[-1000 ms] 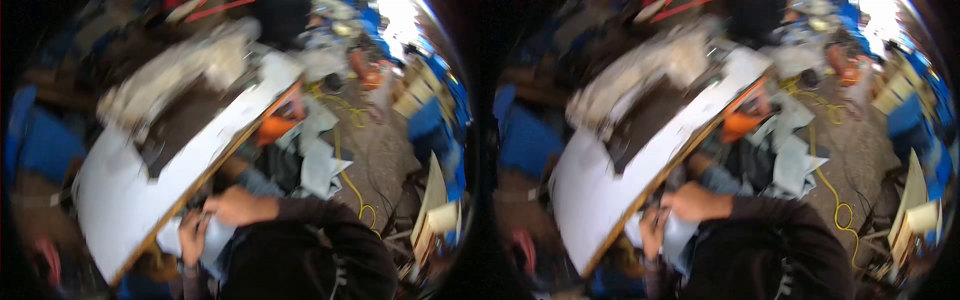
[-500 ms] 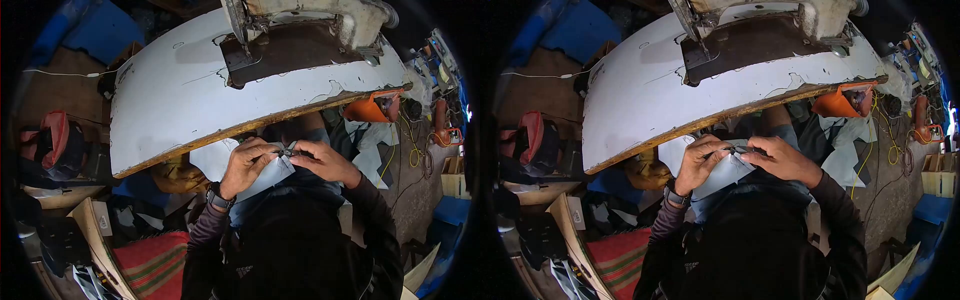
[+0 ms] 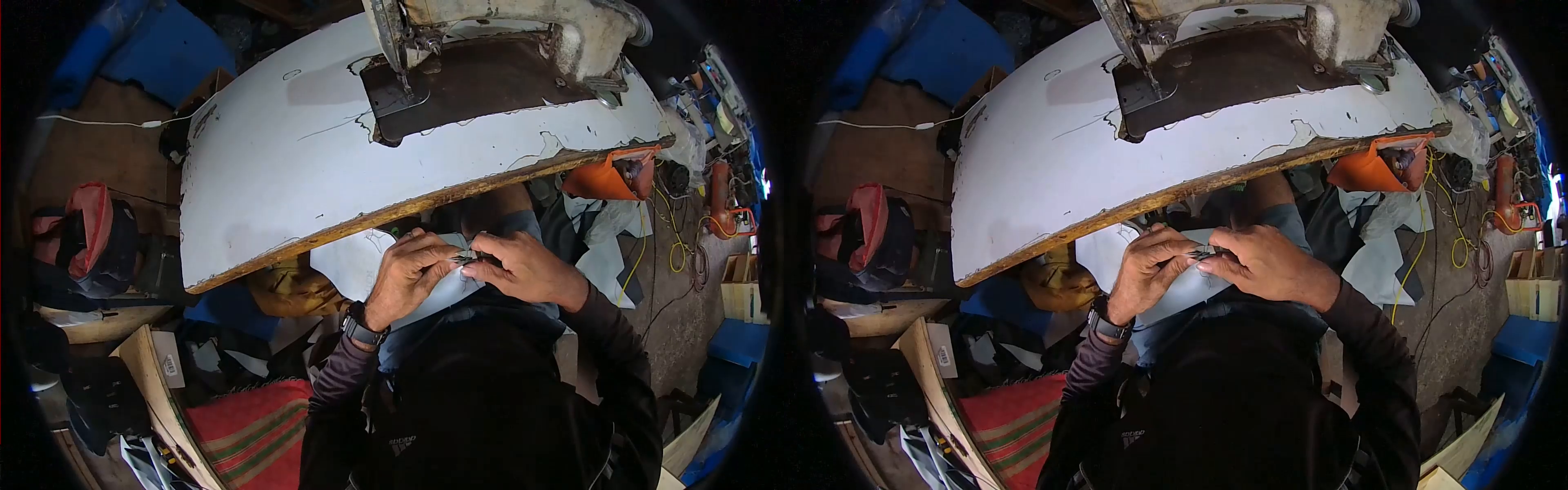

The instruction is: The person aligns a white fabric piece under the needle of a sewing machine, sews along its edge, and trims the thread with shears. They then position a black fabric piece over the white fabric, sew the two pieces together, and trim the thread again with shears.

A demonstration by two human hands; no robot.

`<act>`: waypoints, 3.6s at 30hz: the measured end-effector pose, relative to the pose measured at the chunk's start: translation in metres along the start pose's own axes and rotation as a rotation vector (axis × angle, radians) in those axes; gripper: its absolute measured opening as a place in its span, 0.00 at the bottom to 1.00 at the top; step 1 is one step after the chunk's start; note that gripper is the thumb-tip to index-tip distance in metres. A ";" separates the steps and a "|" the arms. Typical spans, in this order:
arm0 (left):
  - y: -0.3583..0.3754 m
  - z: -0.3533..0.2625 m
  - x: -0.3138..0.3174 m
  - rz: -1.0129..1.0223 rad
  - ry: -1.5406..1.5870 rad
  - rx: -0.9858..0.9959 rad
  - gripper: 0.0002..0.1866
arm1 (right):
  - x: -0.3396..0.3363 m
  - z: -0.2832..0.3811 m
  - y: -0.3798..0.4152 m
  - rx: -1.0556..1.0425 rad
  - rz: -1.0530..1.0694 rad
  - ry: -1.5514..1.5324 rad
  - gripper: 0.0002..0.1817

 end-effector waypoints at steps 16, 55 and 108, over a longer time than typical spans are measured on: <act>-0.003 -0.006 -0.001 0.033 0.044 -0.015 0.09 | 0.011 -0.006 0.006 -0.143 -0.135 0.200 0.22; 0.008 -0.001 0.007 0.046 0.097 -0.039 0.09 | 0.020 -0.032 0.026 0.181 0.057 -0.595 0.19; 0.034 0.002 0.003 -0.059 0.088 -0.114 0.15 | 0.054 -0.012 -0.015 -0.137 -0.027 0.345 0.20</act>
Point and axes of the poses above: each hand's wrist, its own y-axis away from the middle knuckle, its own x-axis out of the palm, z = x × y, the point moved 5 cm from there along -y, towards the middle knuckle, and after that the axes turned 11 degrees about z, right-handed, at the moved point
